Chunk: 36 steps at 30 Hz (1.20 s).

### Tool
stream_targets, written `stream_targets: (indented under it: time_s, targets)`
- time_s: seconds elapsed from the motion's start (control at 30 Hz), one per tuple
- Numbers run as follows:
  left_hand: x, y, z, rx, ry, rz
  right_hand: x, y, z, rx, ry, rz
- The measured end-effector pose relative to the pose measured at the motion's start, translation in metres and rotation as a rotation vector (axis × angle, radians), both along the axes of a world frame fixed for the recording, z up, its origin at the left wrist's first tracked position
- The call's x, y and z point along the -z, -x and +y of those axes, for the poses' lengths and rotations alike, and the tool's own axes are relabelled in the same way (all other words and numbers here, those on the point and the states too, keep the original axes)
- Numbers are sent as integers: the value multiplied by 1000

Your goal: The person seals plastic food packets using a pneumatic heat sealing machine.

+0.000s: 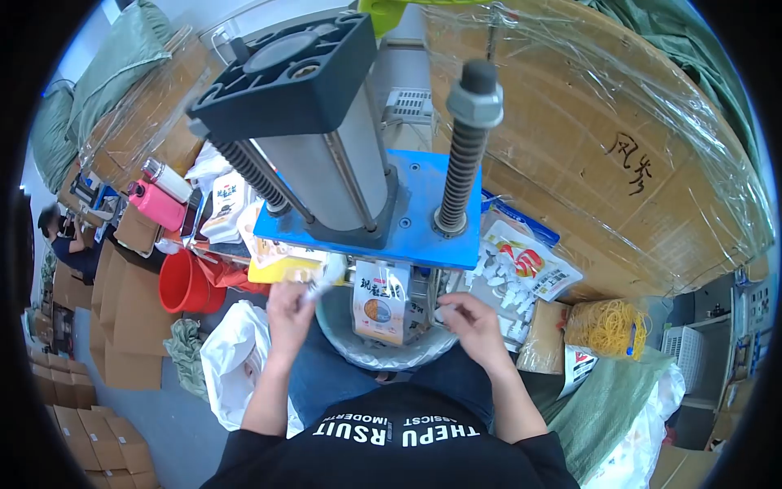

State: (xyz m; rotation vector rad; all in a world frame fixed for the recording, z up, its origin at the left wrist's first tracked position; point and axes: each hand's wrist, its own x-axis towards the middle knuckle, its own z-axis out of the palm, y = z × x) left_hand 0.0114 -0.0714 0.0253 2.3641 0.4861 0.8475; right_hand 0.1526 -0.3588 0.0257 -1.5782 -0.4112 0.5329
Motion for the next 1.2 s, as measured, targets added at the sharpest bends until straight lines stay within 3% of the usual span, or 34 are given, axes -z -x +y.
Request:
stream_targets:
  time_s: [0.07, 0.13, 0.17, 0.3, 0.37, 0.4, 0.47, 0.57, 0.67, 0.8, 0.87, 1.0, 1.13, 1.2]
  targets:
    - [-12, 3, -27, 132, 66, 34, -20, -1, 7, -42, 116, -122]
    - [-20, 4, -41, 273, 130, 80, -51, -12, 18, -317, 134, -593]
    - [-23, 5, -45, 276, 133, 81, -62, -14, 24, -384, 153, -636]
    - [-34, 7, -56, 507, 519, 247, -73, -11, 40, -542, 163, -660]
    - [-15, 16, -57, 533, 856, 318, -63, 1, 40, -398, 117, -535]
    - [-11, 18, -61, 526, 856, 317, -60, 7, 40, -349, 120, -417]
    - [-5, 18, -71, 443, 1252, 327, -47, 8, 37, -281, 106, -386]
    - [-3, 15, -63, 497, 1181, 393, -57, -7, 27, -236, 141, -449]
    - [-13, 7, -65, 554, 1206, 378, -71, -17, 22, -489, 227, -520]
    - [5, 8, -66, 548, 1137, 366, -56, -2, 27, -448, 153, -414]
    - [6, 10, -65, 516, 1143, 389, -51, -2, 24, -291, 223, -462]
    - [2, 7, -62, 584, 1083, 396, -70, -11, 21, -444, 245, -420]
    - [-2, 5, -61, 571, 1142, 476, -46, 1, 27, -392, 152, -462]
    - [9, 6, -68, 528, 1221, 397, -35, 10, 31, -212, 172, -100]
